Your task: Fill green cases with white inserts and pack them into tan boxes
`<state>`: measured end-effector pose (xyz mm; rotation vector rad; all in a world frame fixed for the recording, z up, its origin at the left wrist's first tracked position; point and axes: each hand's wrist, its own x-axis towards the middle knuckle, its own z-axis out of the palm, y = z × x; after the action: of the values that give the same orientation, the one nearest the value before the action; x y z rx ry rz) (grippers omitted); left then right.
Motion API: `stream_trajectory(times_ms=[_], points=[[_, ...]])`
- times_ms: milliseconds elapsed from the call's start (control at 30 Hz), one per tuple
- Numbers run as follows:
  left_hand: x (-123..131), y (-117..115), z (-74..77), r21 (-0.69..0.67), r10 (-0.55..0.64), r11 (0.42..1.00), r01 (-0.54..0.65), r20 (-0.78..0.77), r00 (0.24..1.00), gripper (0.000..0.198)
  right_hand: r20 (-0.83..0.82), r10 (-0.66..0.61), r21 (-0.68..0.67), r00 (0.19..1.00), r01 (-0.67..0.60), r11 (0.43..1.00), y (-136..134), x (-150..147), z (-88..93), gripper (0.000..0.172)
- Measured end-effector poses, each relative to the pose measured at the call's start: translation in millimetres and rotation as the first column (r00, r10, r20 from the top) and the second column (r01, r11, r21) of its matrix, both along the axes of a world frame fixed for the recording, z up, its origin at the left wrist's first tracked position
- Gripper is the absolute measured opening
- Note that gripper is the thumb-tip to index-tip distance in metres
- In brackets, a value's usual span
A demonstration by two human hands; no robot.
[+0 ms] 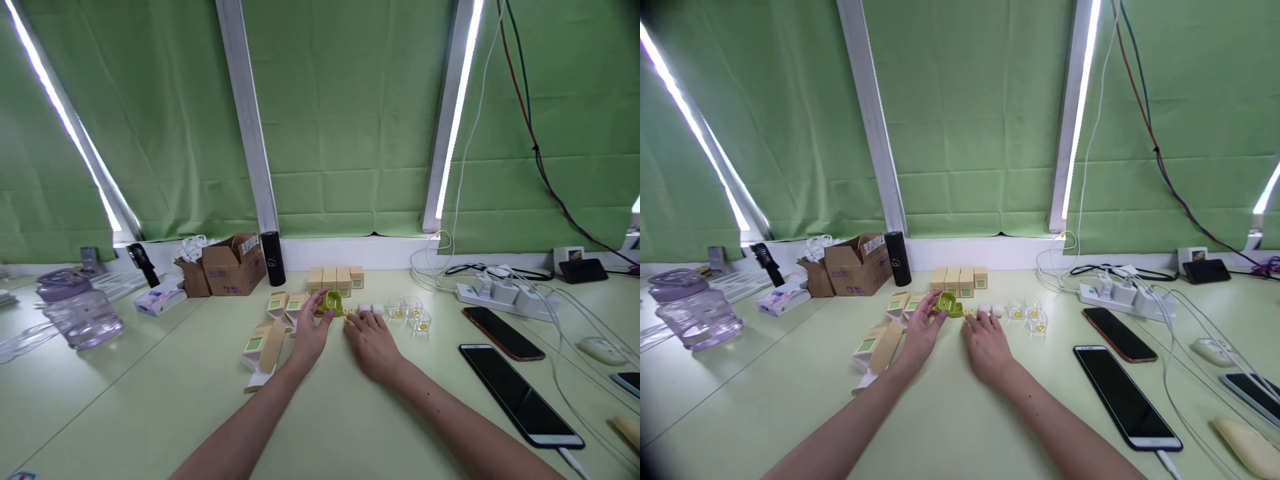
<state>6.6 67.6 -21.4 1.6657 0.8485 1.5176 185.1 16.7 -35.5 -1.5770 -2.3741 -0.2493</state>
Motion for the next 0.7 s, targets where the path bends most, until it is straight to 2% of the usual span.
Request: stream_trajectory(times_ms=[200,367,467,567,700], points=[[2.1,-3.4,-1.0,-0.030,-0.060,0.998,0.060,0.022,0.998,0.049,0.074,0.019,0.044,0.997,-0.022,0.999,8.7,-2.0,3.8,0.026],[2.9,-4.4,-0.4,-0.043,-0.066,0.997,0.067,0.013,0.998,0.048,0.048,0.066,0.123,0.997,-0.071,0.990,1.7,-5.2,8.4,0.028],[3.8,-6.2,0.9,-0.043,-0.067,0.997,0.067,-0.008,0.998,0.048,-0.046,0.137,0.240,0.989,-0.123,0.963,-10.6,-5.2,10.4,0.029],[5.0,-8.1,1.2,-0.046,-0.060,0.997,0.059,-0.025,0.998,0.048,-0.210,0.176,0.319,0.962,-0.103,0.942,-22.8,-4.9,10.5,0.022],[6.5,-9.2,-0.8,-0.038,-0.038,0.999,0.036,-0.036,0.999,0.048,-0.455,0.155,0.296,0.877,-0.016,0.955,-29.7,-3.8,7.6,0.020]])
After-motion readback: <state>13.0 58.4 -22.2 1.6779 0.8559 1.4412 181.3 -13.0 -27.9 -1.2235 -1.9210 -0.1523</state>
